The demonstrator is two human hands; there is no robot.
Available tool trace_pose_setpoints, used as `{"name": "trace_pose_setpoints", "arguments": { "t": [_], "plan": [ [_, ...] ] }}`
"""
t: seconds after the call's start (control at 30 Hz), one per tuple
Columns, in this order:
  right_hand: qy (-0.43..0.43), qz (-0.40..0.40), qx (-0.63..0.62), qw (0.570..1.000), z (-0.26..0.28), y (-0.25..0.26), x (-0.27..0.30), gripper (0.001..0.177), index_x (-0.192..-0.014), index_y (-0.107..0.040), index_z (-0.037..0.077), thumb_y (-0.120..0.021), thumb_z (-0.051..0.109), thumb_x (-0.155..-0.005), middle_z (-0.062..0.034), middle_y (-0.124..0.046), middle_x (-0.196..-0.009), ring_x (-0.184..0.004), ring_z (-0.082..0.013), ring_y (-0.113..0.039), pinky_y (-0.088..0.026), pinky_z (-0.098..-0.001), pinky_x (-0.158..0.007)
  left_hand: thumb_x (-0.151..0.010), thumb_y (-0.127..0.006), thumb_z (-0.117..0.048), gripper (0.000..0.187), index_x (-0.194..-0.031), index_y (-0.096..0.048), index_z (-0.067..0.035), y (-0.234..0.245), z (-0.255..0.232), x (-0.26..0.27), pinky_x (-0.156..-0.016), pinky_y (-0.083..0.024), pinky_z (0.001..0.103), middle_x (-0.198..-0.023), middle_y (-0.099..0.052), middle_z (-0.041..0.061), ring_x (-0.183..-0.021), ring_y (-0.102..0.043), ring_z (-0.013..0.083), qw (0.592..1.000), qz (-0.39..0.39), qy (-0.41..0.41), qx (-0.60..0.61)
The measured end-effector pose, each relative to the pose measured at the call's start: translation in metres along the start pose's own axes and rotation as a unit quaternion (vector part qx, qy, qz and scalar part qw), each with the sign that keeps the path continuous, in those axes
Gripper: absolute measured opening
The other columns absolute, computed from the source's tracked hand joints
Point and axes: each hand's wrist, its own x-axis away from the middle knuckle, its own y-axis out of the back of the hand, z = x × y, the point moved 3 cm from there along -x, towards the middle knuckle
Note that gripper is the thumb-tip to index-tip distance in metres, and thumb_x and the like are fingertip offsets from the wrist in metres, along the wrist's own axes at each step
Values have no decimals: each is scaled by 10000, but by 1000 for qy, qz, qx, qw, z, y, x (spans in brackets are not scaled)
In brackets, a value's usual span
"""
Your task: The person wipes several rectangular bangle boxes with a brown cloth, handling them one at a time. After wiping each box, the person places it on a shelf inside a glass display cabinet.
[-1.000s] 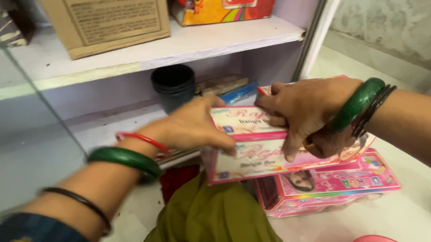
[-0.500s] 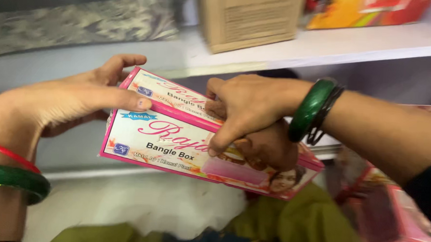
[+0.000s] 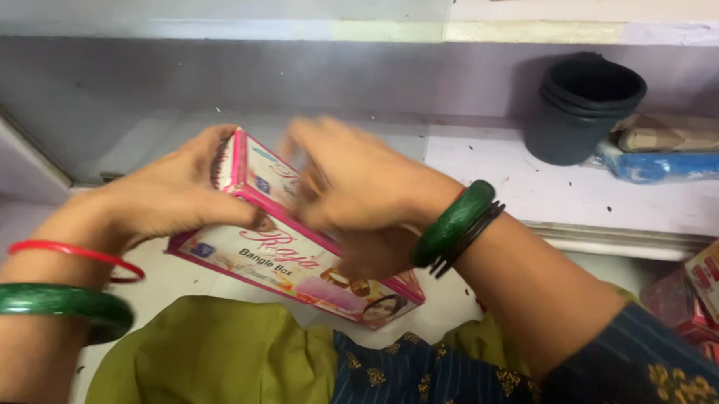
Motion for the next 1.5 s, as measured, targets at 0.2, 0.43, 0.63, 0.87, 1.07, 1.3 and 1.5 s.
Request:
{"name": "trace_pose_setpoints", "arguments": {
  "t": [0.2, 0.43, 0.63, 0.87, 1.07, 1.3, 1.5],
  "plan": [
    [69, -320, -257, 909, 41, -31, -40, 320, -1297, -642, 113, -571, 192, -995, -92, -765, -1139, -997, -217, -777, -630, -351, -948, -656, -857, -260, 1231, -1639, -184, 52, 13, 53, -21, -1081, -378, 504, -1529, -448, 309, -1392, -400, 406, 962, 48, -265, -33],
    [90, -262, -178, 944, 37, -114, -50, 461, -1406, -577, 80, -377, 342, -1083, -203, -461, -1586, -1457, -416, -336, -234, -502, -1221, -832, -658, -147, 529, -1344, -620, -19, 10, 108, -3, -873, -566, 377, -1283, -684, 133, -1136, -655, 262, 973, 42, -201, -105],
    [-73, -176, -65, 980, -48, -170, 9, 442, -1364, -557, 5, -403, 208, -1002, -237, -527, -1494, -1468, -373, -421, -157, -573, -1244, -728, -802, -198, 956, -1550, -354, -3, 5, 115, 27, -992, -472, 414, -1415, -547, 200, -1307, -543, 283, 974, 15, -223, -32],
    [-207, -94, -428, 875, -125, -145, 75, 480, -1403, -501, 17, -429, 285, -1012, -229, -578, -1456, -1373, -341, -529, -411, -512, -1167, -619, -888, -243, 1106, -1591, -373, -127, 3, 86, 34, -1084, -409, 422, -1383, -597, 120, -1327, -557, 232, 999, -30, 2, -30],
    [-216, -44, -313, 924, -68, -139, 28, 684, -1540, -337, 131, -353, 539, -991, -133, -535, -1484, -1380, -232, -525, -430, -388, -1107, -637, -887, -245, 1151, -1628, -309, -156, -1, 94, 24, -1017, -485, 433, -1380, -629, 120, -1272, -588, 242, 999, -36, 29, 6],
    [99, -160, -88, 978, 48, -160, -59, 436, -1521, -455, 236, -304, 477, -1190, -115, -342, -1677, -1616, -321, -279, -306, -423, -1313, -793, -743, -264, 746, -1479, -564, -33, 6, 138, 15, -999, -531, 394, -1408, -627, 108, -1258, -622, 228, 992, 17, -115, 52],
    [62, -142, -60, 986, 23, -152, -14, 524, -1665, -311, 281, -223, 423, -1168, -41, -308, -1790, -1684, -256, -261, -203, -750, -1258, -567, -932, -217, 1105, -1571, -488, -87, 4, 145, 21, -1024, -515, 428, -1279, -678, 161, -1259, -666, 256, 995, -54, -87, -14]
  ]
}}
